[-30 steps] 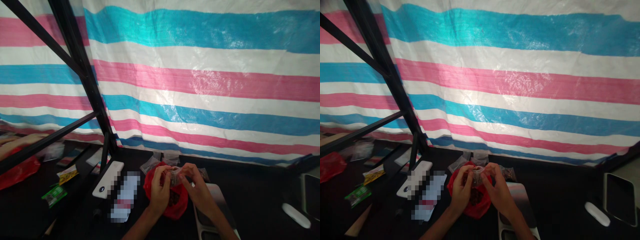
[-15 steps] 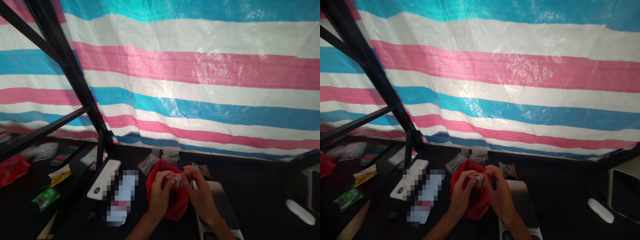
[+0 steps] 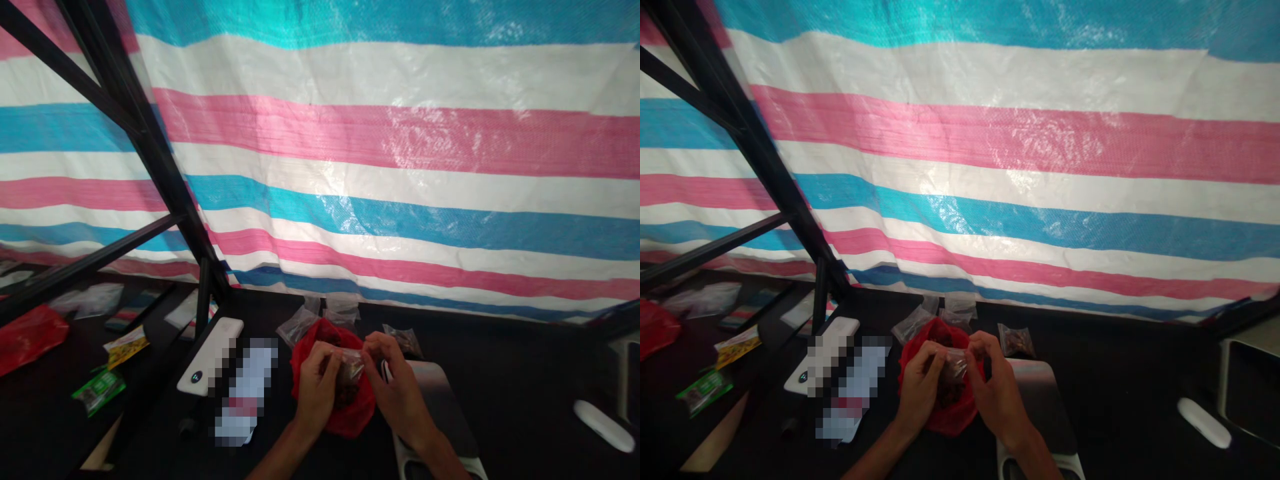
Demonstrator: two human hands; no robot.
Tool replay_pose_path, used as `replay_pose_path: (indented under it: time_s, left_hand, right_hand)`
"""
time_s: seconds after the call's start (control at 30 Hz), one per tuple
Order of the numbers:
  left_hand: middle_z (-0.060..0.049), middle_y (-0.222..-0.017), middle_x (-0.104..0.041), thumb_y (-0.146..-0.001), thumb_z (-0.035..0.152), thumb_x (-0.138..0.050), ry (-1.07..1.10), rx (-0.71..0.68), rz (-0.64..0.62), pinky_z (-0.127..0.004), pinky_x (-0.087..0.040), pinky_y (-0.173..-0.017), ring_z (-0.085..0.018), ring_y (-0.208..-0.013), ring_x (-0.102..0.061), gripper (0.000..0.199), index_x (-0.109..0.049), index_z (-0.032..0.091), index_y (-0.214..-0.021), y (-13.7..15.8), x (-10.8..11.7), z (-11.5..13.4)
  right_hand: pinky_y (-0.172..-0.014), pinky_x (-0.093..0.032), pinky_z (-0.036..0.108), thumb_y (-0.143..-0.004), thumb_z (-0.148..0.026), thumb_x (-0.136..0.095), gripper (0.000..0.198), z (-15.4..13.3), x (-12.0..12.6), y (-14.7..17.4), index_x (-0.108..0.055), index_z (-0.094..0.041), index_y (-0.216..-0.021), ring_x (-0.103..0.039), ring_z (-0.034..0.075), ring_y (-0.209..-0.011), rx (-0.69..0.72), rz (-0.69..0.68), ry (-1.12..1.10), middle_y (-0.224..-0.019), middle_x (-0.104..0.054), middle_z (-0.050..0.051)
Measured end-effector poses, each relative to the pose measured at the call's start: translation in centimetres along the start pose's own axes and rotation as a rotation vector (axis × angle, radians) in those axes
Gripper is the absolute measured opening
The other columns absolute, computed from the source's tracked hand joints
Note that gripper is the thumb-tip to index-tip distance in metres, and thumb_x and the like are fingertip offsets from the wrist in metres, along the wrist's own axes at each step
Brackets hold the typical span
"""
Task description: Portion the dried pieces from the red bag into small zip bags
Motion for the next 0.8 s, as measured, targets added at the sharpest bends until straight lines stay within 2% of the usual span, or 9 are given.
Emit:
replay_pose_path:
  time_s: [0.2, 0.27, 0.4, 0.43, 0.53, 0.57, 0.7, 0.73, 0.8]
  left_hand:
    - [-0.001, -0.072, -0.063, -0.095, 0.05, -0.057, 0.004, 0.006, 0.02, -0.025, -0.047, -0.061, -0.016, -0.066, -0.058, 0.039, -0.065, 0.018, -0.073, 0.12, 0.21, -0.01]
    - [-0.001, -0.072, -0.063, -0.095, 0.05, -0.057, 0.001, 0.0, 0.02, -0.025, -0.047, -0.061, -0.016, -0.067, -0.058, 0.039, -0.064, 0.018, -0.072, 0.22, 0.2, 0.02]
    - [-0.001, -0.074, -0.063, -0.095, 0.049, -0.058, -0.009, -0.027, 0.02, -0.025, -0.048, -0.063, -0.016, -0.069, -0.06, 0.038, -0.063, 0.019, -0.072, 0.4, 0.13, 0.19]
    - [-0.001, -0.074, -0.064, -0.095, 0.048, -0.058, -0.013, -0.035, 0.019, -0.025, -0.048, -0.064, -0.016, -0.069, -0.06, 0.038, -0.064, 0.019, -0.073, 0.41, 0.13, 0.26]
    - [-0.002, -0.076, -0.066, -0.095, 0.048, -0.058, -0.03, -0.061, 0.008, -0.026, -0.049, -0.067, -0.017, -0.071, -0.062, 0.037, -0.066, 0.019, -0.073, 0.37, 0.16, 0.47]
    - [-0.003, -0.076, -0.066, -0.095, 0.048, -0.059, -0.035, -0.07, 0.002, -0.027, -0.05, -0.069, -0.017, -0.073, -0.062, 0.036, -0.067, 0.019, -0.074, 0.35, 0.15, 0.53]
    - [-0.004, -0.081, -0.068, -0.094, 0.047, -0.061, -0.048, -0.103, -0.021, -0.028, -0.051, -0.073, -0.019, -0.078, -0.064, 0.033, -0.07, 0.02, -0.077, 0.43, -0.05, 0.73]
    - [-0.004, -0.082, -0.068, -0.095, 0.046, -0.061, -0.052, -0.115, -0.027, -0.029, -0.052, -0.074, -0.019, -0.079, -0.065, 0.032, -0.071, 0.02, -0.078, 0.49, -0.13, 0.79]
    - [-0.004, -0.083, -0.069, -0.096, 0.043, -0.06, -0.064, -0.146, -0.034, -0.029, -0.052, -0.074, -0.019, -0.08, -0.066, 0.03, -0.071, 0.021, -0.08, 0.6, -0.24, 0.97]
  right_hand:
    - [-0.081, -0.055, 0.027, -0.098, -0.03, -0.059, 0.029, 0.22, -0.39, 0.22, -0.053, -0.027, -0.126, -0.066, 0.016, -0.082, -0.028, -0.015, -0.053, -0.09, -0.067, -0.001]
    - [-0.082, -0.055, 0.028, -0.098, -0.031, -0.059, 0.022, 0.36, -0.28, 0.17, -0.057, -0.027, -0.119, -0.066, 0.016, -0.085, -0.033, -0.006, -0.062, -0.092, -0.066, 0.0]
    - [-0.093, -0.052, 0.033, -0.095, -0.033, -0.063, 0.008, 0.41, 0.28, 0.06, -0.063, -0.025, -0.098, -0.063, 0.02, -0.103, -0.011, 0.058, -0.027, -0.102, -0.065, 0.004]
    - [-0.094, -0.052, 0.034, -0.095, -0.033, -0.063, 0.01, 0.47, 0.25, 0.09, -0.062, -0.026, -0.102, -0.063, 0.02, -0.104, -0.021, 0.05, -0.037, -0.102, -0.065, 0.004]
    - [-0.091, -0.053, 0.034, -0.097, -0.03, -0.061, 0.034, 0.74, -0.26, 0.35, -0.052, -0.027, -0.129, -0.066, 0.018, -0.092, -0.073, -0.016, -0.104, -0.094, -0.066, 0.001]
    - [-0.09, -0.053, 0.034, -0.097, -0.029, -0.061, 0.036, 0.78, -0.38, 0.46, -0.051, -0.027, -0.131, -0.065, 0.018, -0.088, -0.078, -0.023, -0.113, -0.094, -0.066, 0.0]
    - [-0.092, -0.051, 0.036, -0.094, -0.026, -0.062, 0.008, 0.47, -0.09, 0.66, -0.061, -0.025, -0.102, -0.064, 0.021, -0.099, -0.017, 0.072, -0.062, -0.103, -0.065, 0.005]
    - [-0.093, -0.051, 0.036, -0.093, -0.025, -0.063, 0.007, 0.33, 0.02, 0.64, -0.061, -0.025, -0.1, -0.064, 0.022, -0.1, -0.002, 0.094, -0.048, -0.103, -0.065, 0.005]
    - [-0.093, -0.052, 0.037, -0.093, -0.025, -0.063, 0.017, 0.02, 0.19, 0.52, -0.061, -0.026, -0.11, -0.065, 0.021, -0.094, 0.018, 0.12, -0.044, -0.098, -0.066, 0.004]
Point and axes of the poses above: each hand's wrist, its own y-axis away from the middle knuckle, its own x-axis out of the back of the hand, z = x × y, the point moved 5 cm from there along -y, towards the middle knuckle
